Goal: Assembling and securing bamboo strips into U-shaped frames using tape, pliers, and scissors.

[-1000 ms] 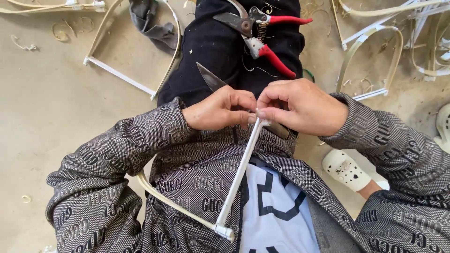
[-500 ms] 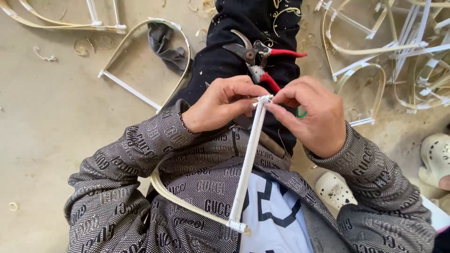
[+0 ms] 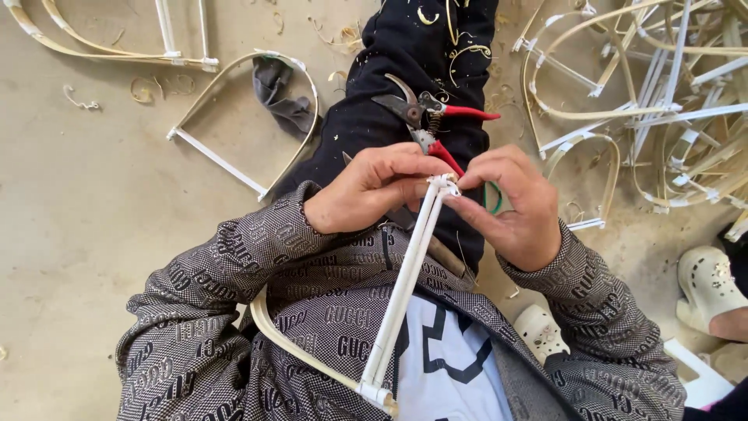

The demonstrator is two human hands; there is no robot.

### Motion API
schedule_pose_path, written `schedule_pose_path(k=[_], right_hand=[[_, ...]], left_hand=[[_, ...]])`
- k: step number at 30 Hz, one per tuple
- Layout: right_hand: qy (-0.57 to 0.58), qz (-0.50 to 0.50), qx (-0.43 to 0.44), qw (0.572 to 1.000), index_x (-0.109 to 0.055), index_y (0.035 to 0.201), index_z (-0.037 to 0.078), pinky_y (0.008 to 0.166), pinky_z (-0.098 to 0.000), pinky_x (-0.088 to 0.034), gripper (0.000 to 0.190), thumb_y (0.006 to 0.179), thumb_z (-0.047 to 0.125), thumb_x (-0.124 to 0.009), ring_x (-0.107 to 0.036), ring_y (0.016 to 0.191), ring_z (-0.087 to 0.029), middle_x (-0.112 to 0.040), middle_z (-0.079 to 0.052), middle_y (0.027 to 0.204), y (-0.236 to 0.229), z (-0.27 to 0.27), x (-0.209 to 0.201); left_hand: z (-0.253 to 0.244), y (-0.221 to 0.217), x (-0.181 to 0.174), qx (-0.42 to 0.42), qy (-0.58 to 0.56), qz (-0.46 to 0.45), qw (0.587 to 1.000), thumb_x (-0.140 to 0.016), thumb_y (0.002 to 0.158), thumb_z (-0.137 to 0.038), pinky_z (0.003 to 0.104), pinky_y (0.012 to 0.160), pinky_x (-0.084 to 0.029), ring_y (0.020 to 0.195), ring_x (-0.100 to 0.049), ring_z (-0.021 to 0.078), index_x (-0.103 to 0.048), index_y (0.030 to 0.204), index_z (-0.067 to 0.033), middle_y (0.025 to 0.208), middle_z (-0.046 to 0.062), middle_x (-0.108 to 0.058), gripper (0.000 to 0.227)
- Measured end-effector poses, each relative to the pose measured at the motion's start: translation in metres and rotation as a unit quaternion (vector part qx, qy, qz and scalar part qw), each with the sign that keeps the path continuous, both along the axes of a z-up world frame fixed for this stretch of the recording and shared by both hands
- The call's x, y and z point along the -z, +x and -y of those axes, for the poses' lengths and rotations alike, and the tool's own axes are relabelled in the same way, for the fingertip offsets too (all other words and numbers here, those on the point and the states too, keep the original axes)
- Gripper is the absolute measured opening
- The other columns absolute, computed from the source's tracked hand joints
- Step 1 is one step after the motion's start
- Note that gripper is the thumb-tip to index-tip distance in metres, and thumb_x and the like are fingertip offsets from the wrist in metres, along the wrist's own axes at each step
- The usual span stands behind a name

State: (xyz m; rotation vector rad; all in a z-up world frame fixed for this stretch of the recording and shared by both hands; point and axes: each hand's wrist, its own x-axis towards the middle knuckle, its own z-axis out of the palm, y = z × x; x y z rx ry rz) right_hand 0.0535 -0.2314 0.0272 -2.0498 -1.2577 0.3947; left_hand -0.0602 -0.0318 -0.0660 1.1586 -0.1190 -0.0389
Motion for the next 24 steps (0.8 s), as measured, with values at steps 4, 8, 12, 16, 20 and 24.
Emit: schedule_pose_path(k=[4,8,12,16,20,24], right_hand=[[0.025,0.058,-0.006,0.998,-0.067,0.105,0.005,0.082,-0.0346,-0.052,0.027,0.086,0.007,-0.087,-0.064,0.098,-0.025,-0.062,-0.011,0.109,-0.005,0.001,-0.004],[0.042,0.133,-0.026,0.99,-0.07,0.104,0.007,0.079,-0.0361,-0.05,0.028,0.084,0.004,-0.088,-0.061,0.094,-0.026,-0.062,-0.008,0.104,-0.011,0.001,-0.01],[0.04,0.152,-0.035,0.987,-0.069,0.101,0.008,0.075,-0.0373,-0.048,0.027,0.082,0.002,-0.087,-0.06,0.088,-0.025,-0.062,-0.006,0.098,-0.01,0.004,-0.007],[0.043,0.164,-0.061,0.984,-0.067,0.098,0.007,0.073,-0.0376,-0.049,0.023,0.082,0.003,-0.084,-0.061,0.086,-0.026,-0.062,-0.006,0.096,-0.006,0.003,-0.002],[0.033,0.186,-0.098,0.977,-0.066,0.096,0.006,0.072,-0.0384,-0.051,0.022,0.082,0.006,-0.082,-0.062,0.084,-0.027,-0.063,-0.007,0.095,-0.005,0.007,0.003],[0.013,0.171,-0.119,0.978,-0.067,0.1,0.006,0.076,-0.0388,-0.053,0.022,0.083,0.006,-0.081,-0.063,0.088,-0.028,-0.064,-0.007,0.097,0.001,0.013,0.006]], left_hand=[[0.001,-0.004,-0.003,-0.005,0.029,0.017,0.999,-0.063,0.107,-0.005,0.022,0.077,-0.053,0.09,-0.061,0.0079,-0.069,0.131,-0.0057,0.103,0.001,-0.057,0.025],[0.002,-0.005,-0.008,-0.011,0.049,0.04,0.998,-0.065,0.105,-0.003,0.023,0.079,-0.054,0.091,-0.061,0.0081,-0.07,0.13,-0.0063,0.102,0.001,-0.058,0.025],[0.001,-0.003,-0.024,0.0,0.047,0.032,0.998,-0.066,0.102,-0.001,0.023,0.079,-0.055,0.089,-0.062,0.0073,-0.069,0.131,-0.008,0.099,0.0,-0.058,0.03],[0.006,-0.008,-0.016,0.001,0.034,0.024,0.999,-0.066,0.101,0.0,0.023,0.079,-0.055,0.088,-0.061,0.0071,-0.069,0.132,-0.0082,0.097,0.0,-0.057,0.032],[0.012,-0.013,-0.002,-0.016,0.02,0.024,0.999,-0.067,0.1,0.003,0.023,0.08,-0.054,0.089,-0.062,0.0081,-0.072,0.126,-0.0057,0.097,0.001,-0.06,0.028],[0.012,-0.009,-0.002,-0.004,-0.001,0.013,1.0,-0.065,0.102,0.001,0.023,0.082,-0.055,0.093,-0.062,0.0081,-0.071,0.124,-0.0041,0.101,0.001,-0.061,0.024]])
